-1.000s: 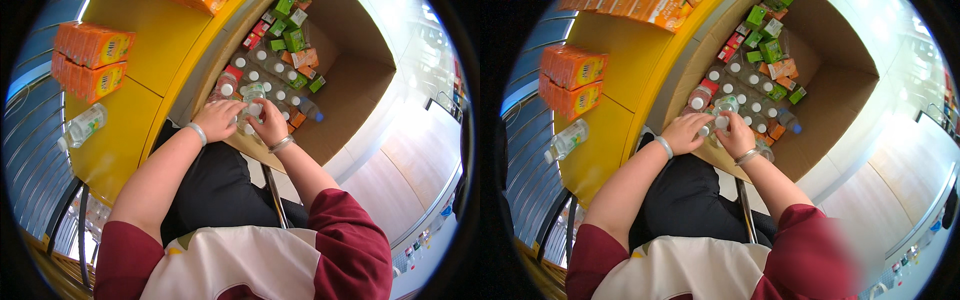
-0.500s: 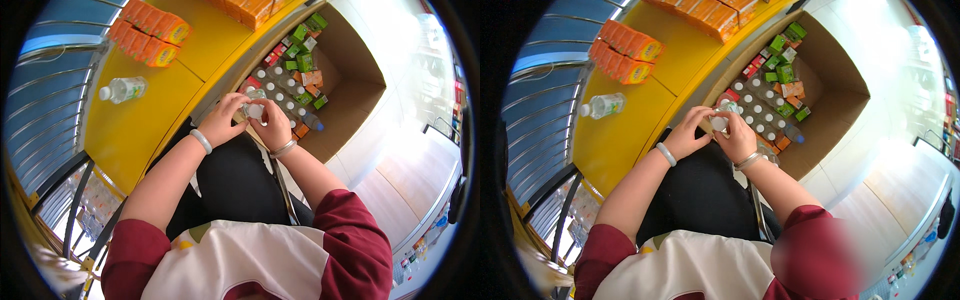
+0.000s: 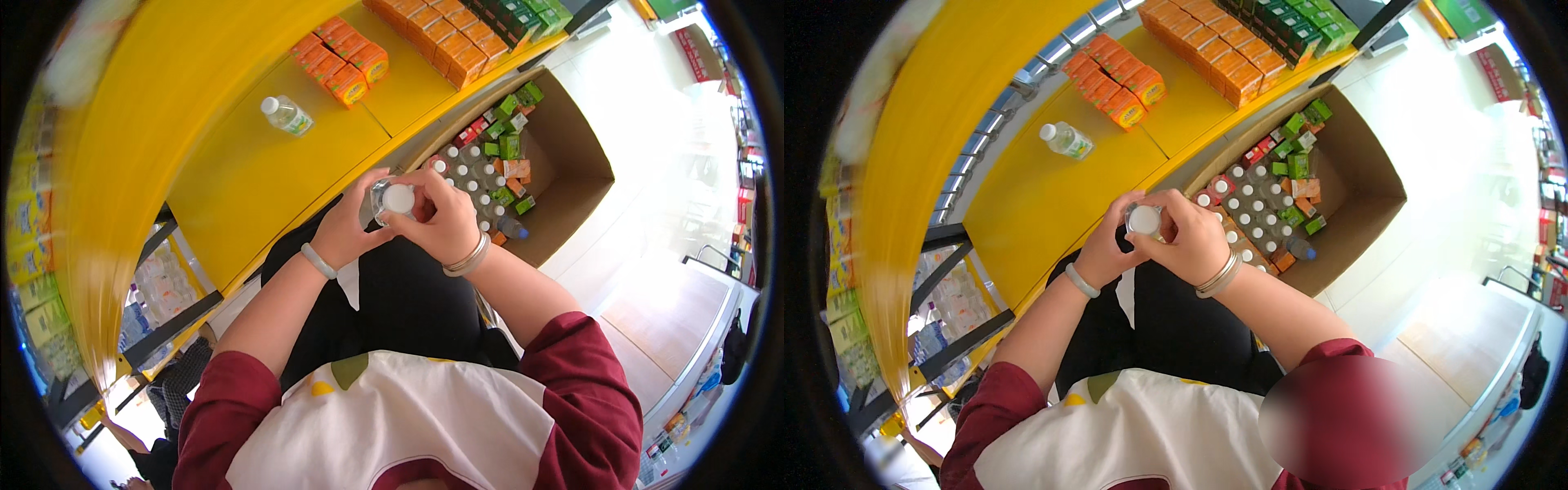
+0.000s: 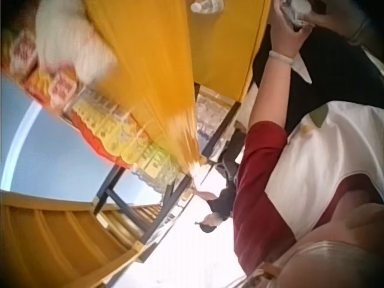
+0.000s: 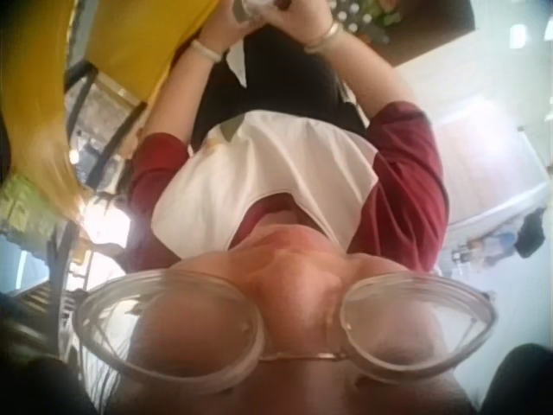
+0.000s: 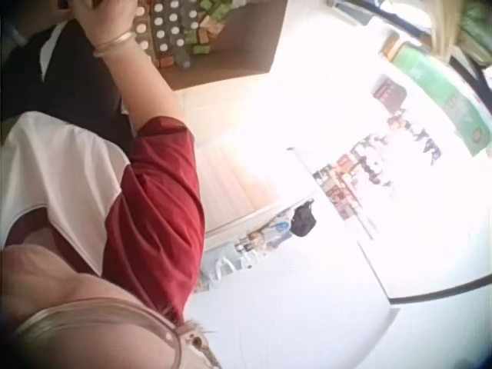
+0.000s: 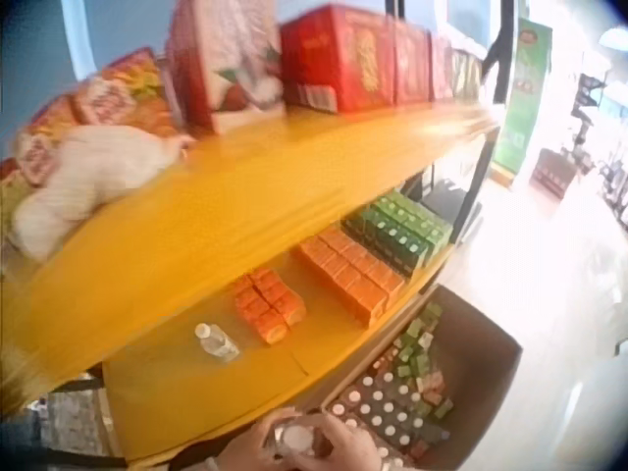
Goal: The person arranges small bottles and juice boxes from a cardboard box onto a yellow shelf. They pick up items one by one, place them in rows, and occasionally inspect the labels before setting them down.
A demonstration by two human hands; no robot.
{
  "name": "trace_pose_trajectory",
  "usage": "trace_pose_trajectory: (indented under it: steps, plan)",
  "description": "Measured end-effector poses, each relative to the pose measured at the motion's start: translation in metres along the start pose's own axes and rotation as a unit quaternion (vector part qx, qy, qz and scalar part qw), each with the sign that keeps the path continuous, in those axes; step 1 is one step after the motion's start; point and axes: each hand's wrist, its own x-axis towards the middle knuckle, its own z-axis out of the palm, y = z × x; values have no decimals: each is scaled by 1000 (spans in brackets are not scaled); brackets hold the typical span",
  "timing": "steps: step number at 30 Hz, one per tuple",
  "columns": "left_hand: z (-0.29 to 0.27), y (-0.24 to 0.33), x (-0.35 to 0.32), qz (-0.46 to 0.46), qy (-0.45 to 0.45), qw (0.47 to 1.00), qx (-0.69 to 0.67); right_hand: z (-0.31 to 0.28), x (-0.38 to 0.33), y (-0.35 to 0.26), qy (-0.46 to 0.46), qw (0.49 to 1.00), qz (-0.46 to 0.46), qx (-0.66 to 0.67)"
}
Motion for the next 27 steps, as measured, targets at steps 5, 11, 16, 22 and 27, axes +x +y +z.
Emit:
trace_pose_trajectory:
  steps: [5, 11, 16, 22, 27]
  plan:
    - [-13, 10, -49, -50, 16, 988, -148, 20, -8, -36, -2, 993, 82, 83]
    - [-8, -10, -117, -110, 66, 937, -326, 65, -37, -48, -74, 991, 90, 63]
    - [3, -27, -172, -147, 94, 874, -453, 101, -81, -38, -180, 977, 118, 6]
    - [14, -32, -214, -192, 116, 799, -558, 122, -113, -43, -281, 951, 121, -35]
    - [17, -43, -228, -237, 138, 747, -605, 98, -127, -24, -212, 961, 47, -169]
